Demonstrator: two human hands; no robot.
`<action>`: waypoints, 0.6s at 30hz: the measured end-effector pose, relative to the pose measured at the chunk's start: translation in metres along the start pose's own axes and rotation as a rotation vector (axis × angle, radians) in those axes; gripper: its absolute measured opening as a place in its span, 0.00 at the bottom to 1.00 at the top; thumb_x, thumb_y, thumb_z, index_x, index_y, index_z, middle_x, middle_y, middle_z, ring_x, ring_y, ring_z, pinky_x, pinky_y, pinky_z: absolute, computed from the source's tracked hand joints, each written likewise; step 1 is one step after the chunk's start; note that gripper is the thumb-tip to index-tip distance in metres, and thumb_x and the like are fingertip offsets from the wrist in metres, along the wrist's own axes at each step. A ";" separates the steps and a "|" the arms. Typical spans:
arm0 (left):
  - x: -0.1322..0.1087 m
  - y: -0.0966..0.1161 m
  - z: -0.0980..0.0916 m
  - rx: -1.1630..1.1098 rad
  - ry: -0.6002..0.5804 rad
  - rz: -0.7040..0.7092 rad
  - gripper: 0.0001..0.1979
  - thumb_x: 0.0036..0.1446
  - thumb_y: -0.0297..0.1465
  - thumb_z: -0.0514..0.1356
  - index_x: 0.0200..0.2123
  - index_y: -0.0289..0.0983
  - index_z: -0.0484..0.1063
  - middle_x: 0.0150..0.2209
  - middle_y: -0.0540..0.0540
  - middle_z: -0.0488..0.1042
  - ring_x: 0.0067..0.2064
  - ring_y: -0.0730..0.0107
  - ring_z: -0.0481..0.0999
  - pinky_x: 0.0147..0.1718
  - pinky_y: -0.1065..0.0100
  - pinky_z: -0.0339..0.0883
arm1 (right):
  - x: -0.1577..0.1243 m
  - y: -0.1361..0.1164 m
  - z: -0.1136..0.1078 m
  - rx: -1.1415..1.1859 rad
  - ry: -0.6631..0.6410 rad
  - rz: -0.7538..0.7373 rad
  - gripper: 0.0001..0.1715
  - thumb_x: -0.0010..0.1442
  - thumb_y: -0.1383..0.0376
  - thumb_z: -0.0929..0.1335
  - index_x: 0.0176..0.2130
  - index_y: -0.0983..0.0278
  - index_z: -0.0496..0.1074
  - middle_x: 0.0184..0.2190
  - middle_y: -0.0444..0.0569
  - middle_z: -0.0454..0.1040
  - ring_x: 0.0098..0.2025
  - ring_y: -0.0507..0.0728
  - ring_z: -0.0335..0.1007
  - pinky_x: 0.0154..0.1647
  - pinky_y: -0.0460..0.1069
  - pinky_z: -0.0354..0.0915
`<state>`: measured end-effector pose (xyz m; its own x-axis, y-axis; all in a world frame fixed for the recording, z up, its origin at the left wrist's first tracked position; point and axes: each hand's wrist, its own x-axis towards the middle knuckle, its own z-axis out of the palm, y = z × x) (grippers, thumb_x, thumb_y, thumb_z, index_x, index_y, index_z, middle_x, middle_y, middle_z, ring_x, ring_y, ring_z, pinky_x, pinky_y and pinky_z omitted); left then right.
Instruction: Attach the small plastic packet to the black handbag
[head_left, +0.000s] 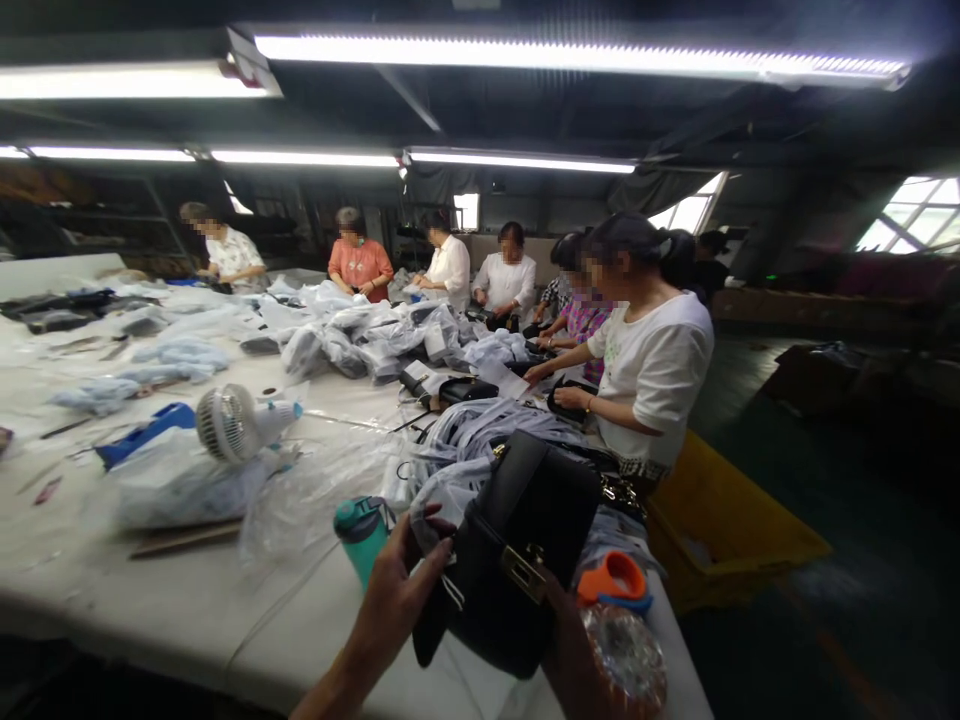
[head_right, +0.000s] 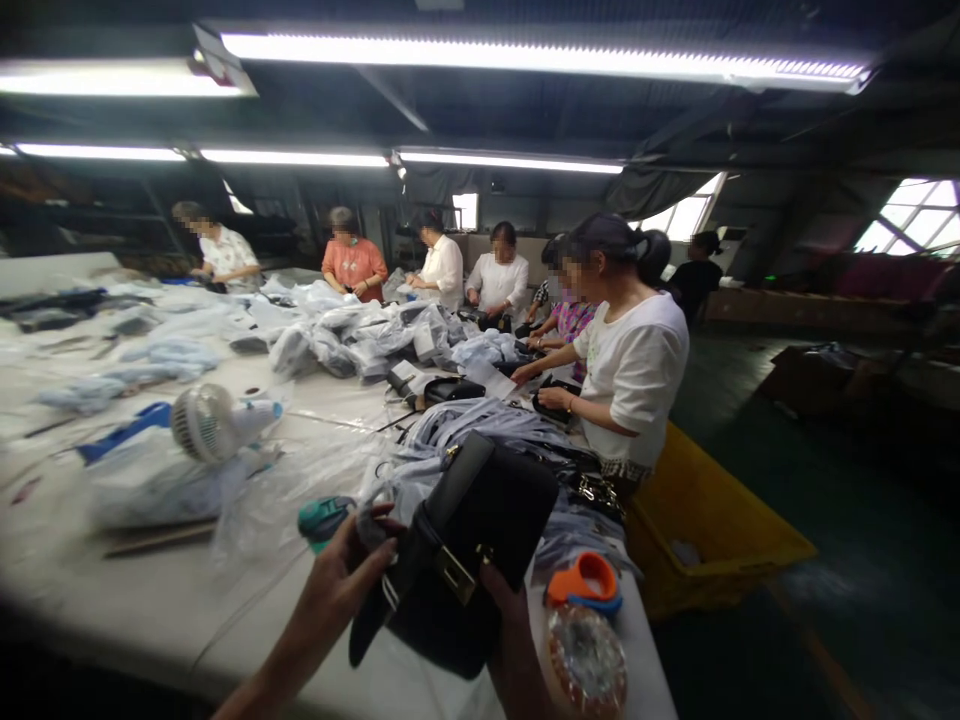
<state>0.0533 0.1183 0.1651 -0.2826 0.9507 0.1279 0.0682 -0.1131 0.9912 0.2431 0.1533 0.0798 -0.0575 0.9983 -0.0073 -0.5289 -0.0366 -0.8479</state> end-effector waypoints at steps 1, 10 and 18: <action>0.001 -0.001 0.000 -0.025 -0.002 -0.013 0.28 0.53 0.45 0.68 0.51 0.35 0.69 0.42 0.42 0.79 0.43 0.60 0.78 0.43 0.67 0.72 | 0.002 0.001 -0.002 0.026 0.035 0.026 0.37 0.53 0.50 0.75 0.58 0.59 0.71 0.46 0.50 0.81 0.51 0.68 0.76 0.52 0.65 0.74; 0.011 -0.022 -0.001 -0.296 -0.003 -0.194 0.34 0.49 0.42 0.72 0.54 0.34 0.67 0.46 0.42 0.79 0.45 0.62 0.78 0.43 0.69 0.71 | 0.006 -0.008 0.002 0.186 0.176 0.110 0.51 0.48 0.63 0.79 0.66 0.58 0.61 0.55 0.51 0.76 0.55 0.66 0.75 0.56 0.61 0.74; 0.010 -0.021 -0.005 -0.434 -0.028 -0.315 0.35 0.55 0.39 0.70 0.61 0.39 0.60 0.44 0.44 0.79 0.42 0.66 0.81 0.40 0.71 0.74 | 0.005 0.003 -0.008 0.211 0.158 0.175 0.52 0.48 0.63 0.79 0.67 0.57 0.60 0.53 0.50 0.78 0.53 0.66 0.76 0.54 0.61 0.75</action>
<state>0.0443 0.1291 0.1461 -0.2000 0.9644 -0.1728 -0.4191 0.0752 0.9048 0.2480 0.1587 0.0729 -0.0393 0.9700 -0.2400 -0.6873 -0.2005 -0.6981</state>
